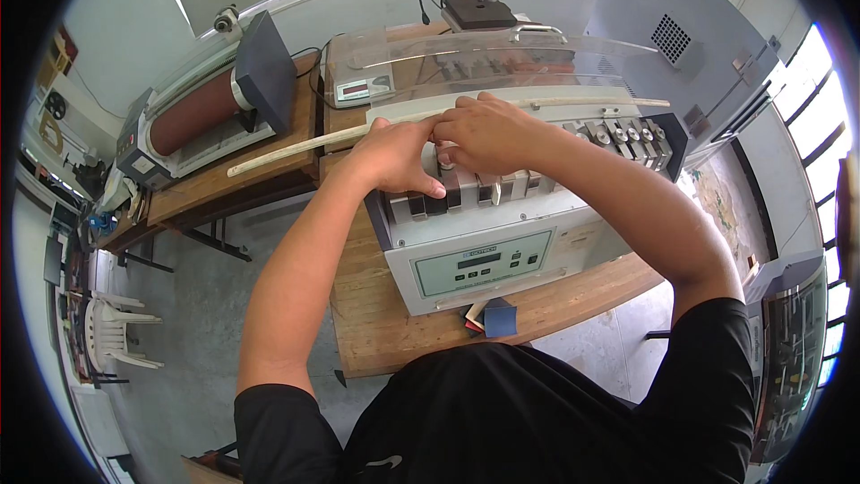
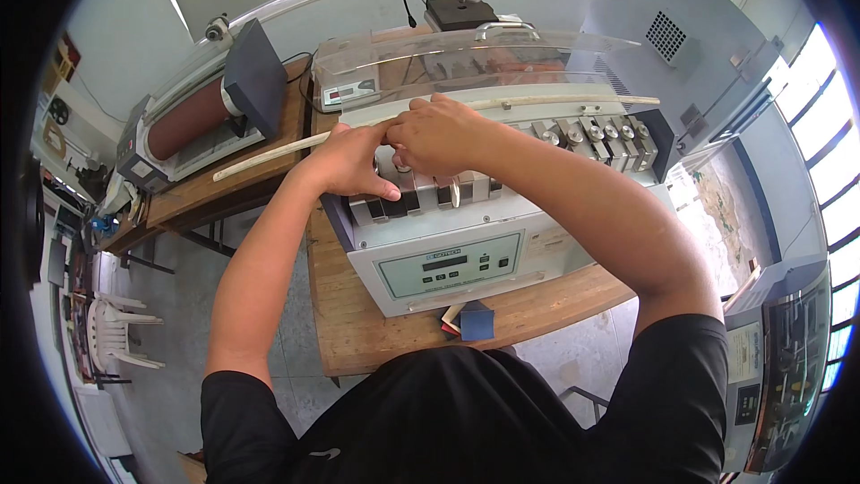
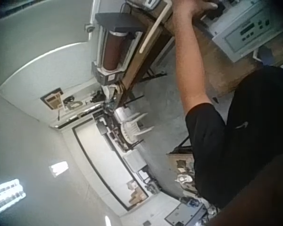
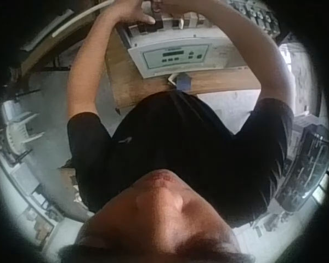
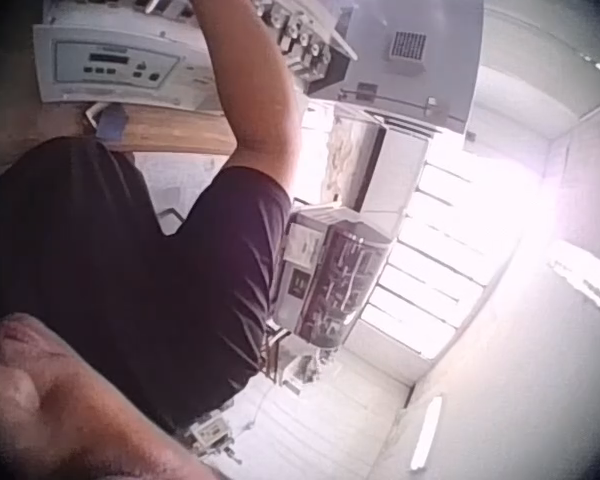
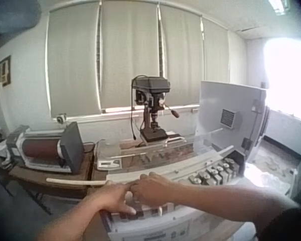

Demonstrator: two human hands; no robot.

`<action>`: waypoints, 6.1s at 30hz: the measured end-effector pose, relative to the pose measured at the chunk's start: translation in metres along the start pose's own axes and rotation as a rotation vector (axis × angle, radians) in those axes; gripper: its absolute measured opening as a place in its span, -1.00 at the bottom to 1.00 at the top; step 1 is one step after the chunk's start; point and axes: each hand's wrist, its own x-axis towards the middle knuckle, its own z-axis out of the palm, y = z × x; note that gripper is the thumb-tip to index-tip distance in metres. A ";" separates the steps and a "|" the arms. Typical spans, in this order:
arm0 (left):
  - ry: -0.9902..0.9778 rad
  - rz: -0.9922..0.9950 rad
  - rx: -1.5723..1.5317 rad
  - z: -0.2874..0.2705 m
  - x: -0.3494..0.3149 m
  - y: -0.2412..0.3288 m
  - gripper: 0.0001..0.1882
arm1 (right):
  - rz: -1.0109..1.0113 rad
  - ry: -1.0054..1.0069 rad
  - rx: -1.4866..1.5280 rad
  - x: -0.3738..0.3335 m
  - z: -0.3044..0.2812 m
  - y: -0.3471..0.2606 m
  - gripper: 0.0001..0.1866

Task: Testing material flexibility and durability using a specialized industrial testing machine.

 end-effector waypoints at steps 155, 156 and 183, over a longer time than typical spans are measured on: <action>-0.162 0.040 0.431 -0.010 -0.016 -0.001 -0.55 | 0.081 -0.119 -0.400 0.010 0.014 -0.031 -0.53; -0.138 0.028 0.443 -0.008 -0.016 0.000 -0.56 | 0.102 -0.157 -0.423 0.010 0.011 -0.034 -0.52; -0.074 -0.014 0.485 -0.001 -0.012 -0.001 -0.47 | -0.011 -0.285 -0.302 0.013 -0.001 -0.012 -0.51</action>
